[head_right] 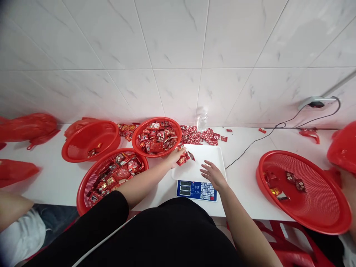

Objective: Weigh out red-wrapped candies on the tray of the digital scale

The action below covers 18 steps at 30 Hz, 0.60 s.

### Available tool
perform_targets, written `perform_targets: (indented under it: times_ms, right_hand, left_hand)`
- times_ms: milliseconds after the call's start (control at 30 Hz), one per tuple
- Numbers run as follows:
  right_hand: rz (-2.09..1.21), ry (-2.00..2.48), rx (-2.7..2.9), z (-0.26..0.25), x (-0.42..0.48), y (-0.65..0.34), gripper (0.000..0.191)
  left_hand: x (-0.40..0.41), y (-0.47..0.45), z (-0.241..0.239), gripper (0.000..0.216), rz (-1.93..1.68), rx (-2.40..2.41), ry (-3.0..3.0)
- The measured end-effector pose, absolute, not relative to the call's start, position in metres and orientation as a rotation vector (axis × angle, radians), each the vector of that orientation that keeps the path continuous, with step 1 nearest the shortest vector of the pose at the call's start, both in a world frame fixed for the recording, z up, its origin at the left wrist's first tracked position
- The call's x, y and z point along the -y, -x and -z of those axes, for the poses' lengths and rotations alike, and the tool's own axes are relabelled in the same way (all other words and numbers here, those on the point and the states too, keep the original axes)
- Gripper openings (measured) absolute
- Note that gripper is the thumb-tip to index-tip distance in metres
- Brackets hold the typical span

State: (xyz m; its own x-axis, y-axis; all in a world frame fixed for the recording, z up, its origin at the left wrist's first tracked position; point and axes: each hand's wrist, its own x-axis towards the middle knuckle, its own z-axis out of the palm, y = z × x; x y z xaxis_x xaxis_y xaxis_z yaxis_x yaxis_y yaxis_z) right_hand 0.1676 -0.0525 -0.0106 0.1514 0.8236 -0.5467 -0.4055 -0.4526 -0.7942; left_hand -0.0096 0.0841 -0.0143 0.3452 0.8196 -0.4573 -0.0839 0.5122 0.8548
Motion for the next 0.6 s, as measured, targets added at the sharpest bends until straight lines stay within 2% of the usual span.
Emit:
perform_targets:
  times_ms: [200,367,500,600]
  right_hand:
    - [-1.352,1.603,0.76,0.019,0.039,-0.158,0.047]
    - [-1.191,1.748,0.959,0.03,0.041,-0.167,0.045]
    - [-0.916,1.857,1.304,0.042,0.039,-0.169,0.04]
    - [-0.69,1.918,1.572,0.05,0.036,-0.167,0.039]
  left_hand:
    - [-0.063,-0.01,0.02,0.029,-0.514,-1.0,-0.862]
    - [-0.067,-0.002,0.012,0.039,-0.395,-1.053,-0.924]
    - [-0.067,0.002,0.014,0.039,-0.403,-1.114,-1.001]
    - [-0.066,0.006,0.018,0.043,-0.412,-1.195,-1.278]
